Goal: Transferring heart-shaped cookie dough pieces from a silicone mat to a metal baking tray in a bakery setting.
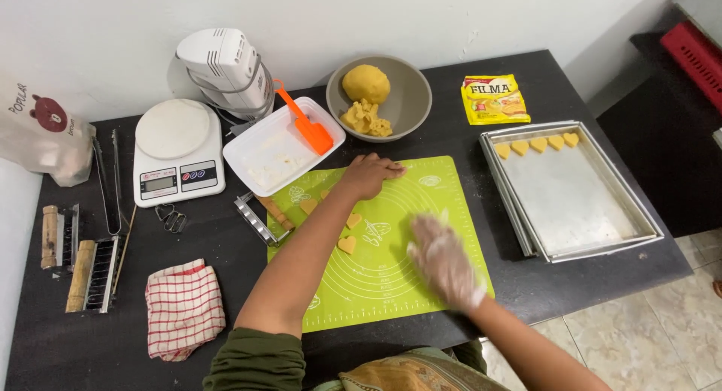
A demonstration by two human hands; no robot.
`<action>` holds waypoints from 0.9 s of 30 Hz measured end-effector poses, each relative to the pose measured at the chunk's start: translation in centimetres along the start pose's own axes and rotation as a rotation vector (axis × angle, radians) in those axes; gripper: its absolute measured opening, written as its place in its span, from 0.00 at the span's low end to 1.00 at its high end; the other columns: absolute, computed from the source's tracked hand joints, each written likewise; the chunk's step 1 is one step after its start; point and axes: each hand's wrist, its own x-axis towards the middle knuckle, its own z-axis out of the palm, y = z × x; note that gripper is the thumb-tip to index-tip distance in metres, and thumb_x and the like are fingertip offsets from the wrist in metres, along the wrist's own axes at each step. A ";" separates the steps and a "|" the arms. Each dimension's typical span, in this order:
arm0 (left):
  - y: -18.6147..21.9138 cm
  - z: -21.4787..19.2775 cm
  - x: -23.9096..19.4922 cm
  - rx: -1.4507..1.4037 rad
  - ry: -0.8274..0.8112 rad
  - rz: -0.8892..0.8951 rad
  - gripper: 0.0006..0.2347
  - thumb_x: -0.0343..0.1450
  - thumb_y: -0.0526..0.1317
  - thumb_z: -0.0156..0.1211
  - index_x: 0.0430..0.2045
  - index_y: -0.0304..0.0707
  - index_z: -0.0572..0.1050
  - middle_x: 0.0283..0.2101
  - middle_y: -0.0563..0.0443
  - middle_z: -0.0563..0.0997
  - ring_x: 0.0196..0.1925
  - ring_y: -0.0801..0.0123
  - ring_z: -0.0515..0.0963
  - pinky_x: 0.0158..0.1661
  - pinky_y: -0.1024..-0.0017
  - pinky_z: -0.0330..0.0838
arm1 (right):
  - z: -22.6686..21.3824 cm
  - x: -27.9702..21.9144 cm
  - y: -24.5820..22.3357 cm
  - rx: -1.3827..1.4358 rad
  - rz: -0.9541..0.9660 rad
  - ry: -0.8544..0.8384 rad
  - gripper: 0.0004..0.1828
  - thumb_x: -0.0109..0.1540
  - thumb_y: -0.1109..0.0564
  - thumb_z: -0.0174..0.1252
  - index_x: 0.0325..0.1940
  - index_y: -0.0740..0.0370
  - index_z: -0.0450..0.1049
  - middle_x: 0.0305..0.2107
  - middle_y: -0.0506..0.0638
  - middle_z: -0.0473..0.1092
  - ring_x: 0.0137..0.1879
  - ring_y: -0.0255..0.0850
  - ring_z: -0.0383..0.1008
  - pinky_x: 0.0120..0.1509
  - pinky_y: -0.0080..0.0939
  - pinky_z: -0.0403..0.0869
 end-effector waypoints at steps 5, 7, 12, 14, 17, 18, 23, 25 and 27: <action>-0.3 0.9 0.1 -0.080 0.164 0.019 0.24 0.77 0.31 0.37 0.65 0.68 0.69 0.72 0.71 0.65 0.70 0.66 0.63 0.73 0.52 0.46 | 2.5 7.1 2.7 0.246 0.125 -0.050 0.26 0.73 0.42 0.35 0.66 0.52 0.70 0.63 0.52 0.64 0.73 0.51 0.62 0.71 0.53 0.65; -0.2 0.7 -0.2 -0.074 0.160 0.015 0.25 0.77 0.30 0.37 0.65 0.67 0.69 0.72 0.71 0.66 0.70 0.65 0.63 0.72 0.52 0.47 | 8.2 9.4 2.3 0.312 0.156 -0.050 0.26 0.73 0.42 0.36 0.68 0.55 0.69 0.65 0.54 0.63 0.74 0.53 0.60 0.73 0.56 0.63; 0.1 0.5 -0.4 -0.049 0.158 -0.003 0.26 0.77 0.30 0.38 0.65 0.68 0.69 0.71 0.72 0.66 0.71 0.66 0.63 0.72 0.53 0.48 | 2.9 7.3 -2.1 0.427 0.190 -0.161 0.30 0.73 0.42 0.30 0.72 0.56 0.64 0.70 0.58 0.59 0.77 0.53 0.55 0.78 0.55 0.54; 0.1 0.5 -0.3 -0.064 0.148 -0.005 0.25 0.77 0.31 0.36 0.65 0.68 0.69 0.72 0.72 0.66 0.71 0.67 0.62 0.73 0.54 0.45 | -2.5 5.2 -2.8 0.209 -0.003 -0.143 0.28 0.71 0.47 0.34 0.66 0.64 0.70 0.63 0.61 0.67 0.72 0.52 0.64 0.78 0.49 0.56; -0.3 1.0 0.4 -0.067 0.154 0.002 0.24 0.77 0.32 0.37 0.64 0.68 0.69 0.71 0.72 0.66 0.71 0.67 0.62 0.73 0.53 0.44 | -5.4 2.1 -3.2 0.337 0.040 -0.241 0.24 0.70 0.50 0.42 0.67 0.63 0.69 0.63 0.59 0.67 0.72 0.49 0.63 0.81 0.47 0.52; -0.2 0.9 0.4 -0.067 0.154 0.003 0.24 0.77 0.32 0.37 0.64 0.68 0.69 0.71 0.72 0.66 0.71 0.67 0.62 0.73 0.53 0.44 | -3.7 1.3 -3.1 0.337 0.040 -0.241 0.24 0.70 0.50 0.42 0.67 0.63 0.69 0.63 0.59 0.67 0.72 0.49 0.63 0.81 0.47 0.52; 0.5 0.2 -0.8 -0.053 0.166 -0.016 0.24 0.77 0.32 0.37 0.63 0.69 0.70 0.71 0.72 0.67 0.70 0.68 0.63 0.73 0.55 0.46 | -2.9 -2.0 -2.1 0.643 0.103 -0.256 0.19 0.68 0.50 0.52 0.60 0.58 0.75 0.56 0.57 0.72 0.66 0.52 0.71 0.72 0.51 0.69; 0.5 0.3 -0.9 -0.050 0.174 -0.014 0.24 0.77 0.32 0.38 0.63 0.68 0.70 0.71 0.71 0.67 0.70 0.67 0.63 0.73 0.55 0.47 | -6.8 -1.1 -2.6 0.789 0.175 -0.233 0.18 0.67 0.53 0.54 0.60 0.59 0.76 0.55 0.57 0.74 0.64 0.51 0.73 0.72 0.51 0.69; 0.5 0.4 -0.7 -0.043 0.183 -0.012 0.23 0.77 0.32 0.39 0.63 0.66 0.71 0.70 0.70 0.68 0.70 0.67 0.64 0.73 0.55 0.47 | -8.0 -0.1 -1.9 0.935 0.246 -0.203 0.18 0.66 0.56 0.55 0.59 0.59 0.78 0.54 0.57 0.76 0.63 0.50 0.75 0.71 0.51 0.70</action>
